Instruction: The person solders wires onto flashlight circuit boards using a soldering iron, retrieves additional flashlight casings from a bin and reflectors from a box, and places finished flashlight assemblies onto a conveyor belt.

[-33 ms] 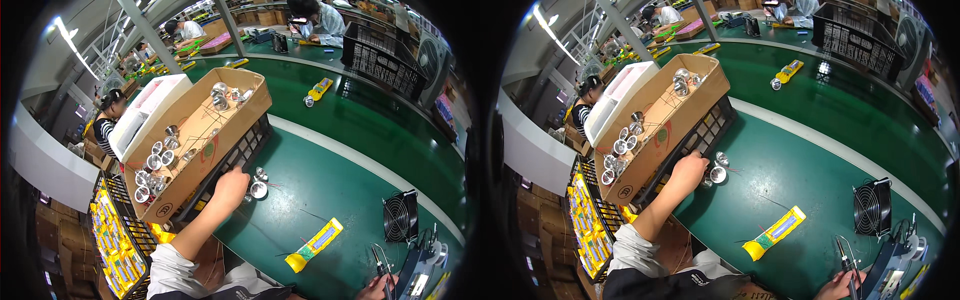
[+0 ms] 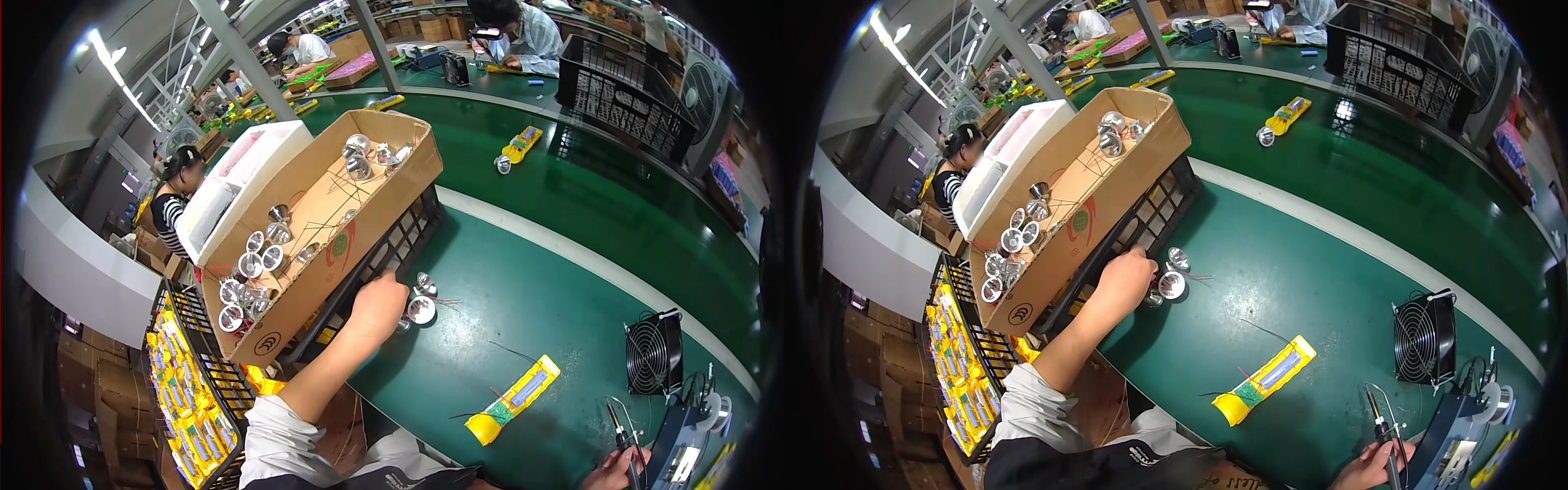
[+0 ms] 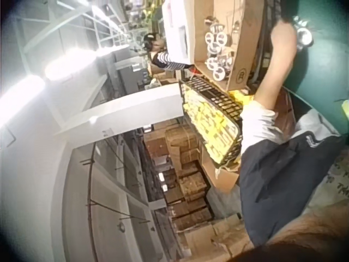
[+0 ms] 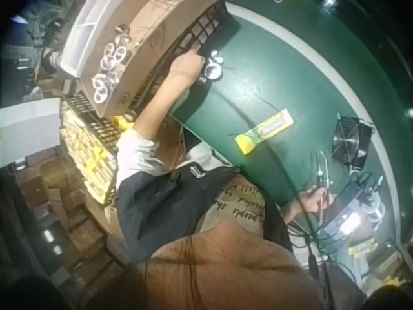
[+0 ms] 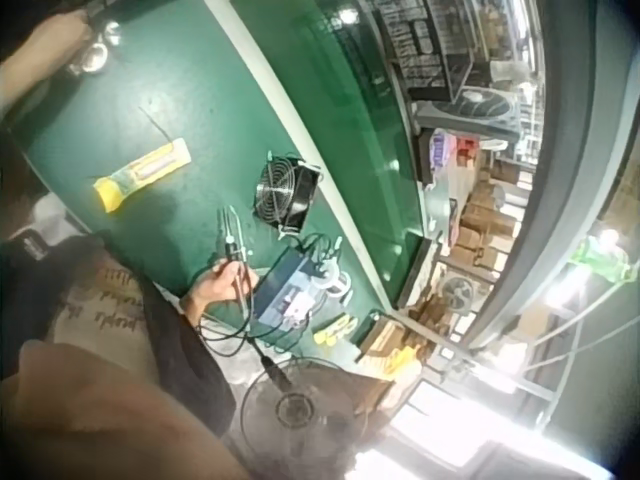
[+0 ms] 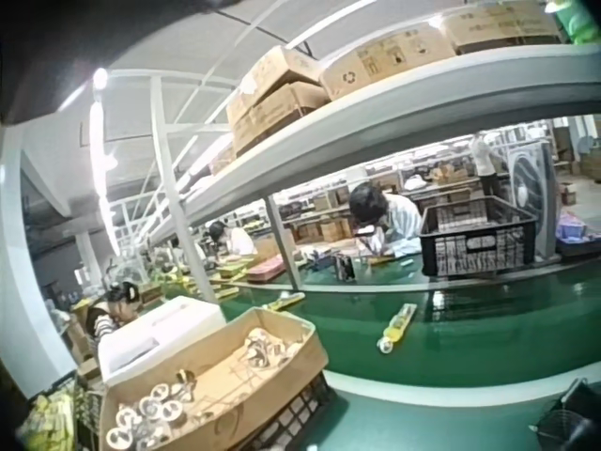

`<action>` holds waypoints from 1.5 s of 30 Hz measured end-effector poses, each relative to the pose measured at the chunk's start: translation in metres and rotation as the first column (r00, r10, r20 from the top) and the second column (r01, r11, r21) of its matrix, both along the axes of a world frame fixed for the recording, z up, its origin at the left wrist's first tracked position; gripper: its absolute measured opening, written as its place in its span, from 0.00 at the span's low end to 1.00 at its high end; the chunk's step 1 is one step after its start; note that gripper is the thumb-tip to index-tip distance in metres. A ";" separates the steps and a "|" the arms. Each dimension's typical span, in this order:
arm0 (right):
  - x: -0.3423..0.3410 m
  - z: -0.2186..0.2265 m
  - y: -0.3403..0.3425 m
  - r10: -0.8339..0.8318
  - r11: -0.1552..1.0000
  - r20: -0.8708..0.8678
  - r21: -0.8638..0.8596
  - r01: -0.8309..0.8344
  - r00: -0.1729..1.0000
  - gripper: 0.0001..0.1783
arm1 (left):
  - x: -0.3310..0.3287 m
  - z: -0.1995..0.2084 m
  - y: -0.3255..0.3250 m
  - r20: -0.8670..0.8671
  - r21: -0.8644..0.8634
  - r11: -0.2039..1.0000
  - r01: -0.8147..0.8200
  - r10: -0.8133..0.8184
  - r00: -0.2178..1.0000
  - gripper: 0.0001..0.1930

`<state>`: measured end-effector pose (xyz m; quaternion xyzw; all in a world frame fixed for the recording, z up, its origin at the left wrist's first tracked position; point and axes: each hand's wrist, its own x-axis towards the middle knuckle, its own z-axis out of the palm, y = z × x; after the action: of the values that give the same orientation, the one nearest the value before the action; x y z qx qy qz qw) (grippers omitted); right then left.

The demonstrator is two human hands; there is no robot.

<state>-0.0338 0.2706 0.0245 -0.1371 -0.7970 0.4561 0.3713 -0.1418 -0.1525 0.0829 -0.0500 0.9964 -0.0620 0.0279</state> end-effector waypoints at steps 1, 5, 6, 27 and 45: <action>0.001 -0.006 0.006 -0.021 0.940 0.040 0.342 0.006 0.999 0.10 | -0.001 0.000 -0.001 0.004 0.000 1.000 0.001 -0.001 1.000 0.05; -0.001 0.009 -0.005 0.076 0.915 -0.023 -0.396 -0.079 0.997 0.12 | -0.001 0.005 -0.002 -0.065 0.199 0.972 0.125 -0.114 0.991 0.04; -0.004 0.006 -0.006 0.050 0.896 -0.069 -0.437 -0.075 0.996 0.11 | 0.002 0.011 0.001 -0.163 0.258 0.946 0.195 -0.156 0.974 0.04; 0.005 0.000 -0.014 0.152 0.858 -0.118 -0.477 -0.190 0.981 0.10 | 0.127 -0.012 0.112 -0.559 0.417 0.807 0.417 -0.134 0.818 0.17; 0.012 0.002 -0.020 0.185 0.824 -0.118 -0.522 -0.220 0.976 0.11 | 0.108 -0.009 0.151 -0.086 0.718 0.652 0.244 -0.264 0.961 0.06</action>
<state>-0.0214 0.2509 0.0268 -0.1349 -0.6376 0.6996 0.2930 -0.0338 -0.0011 0.0741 0.1056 0.9365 0.3306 0.0494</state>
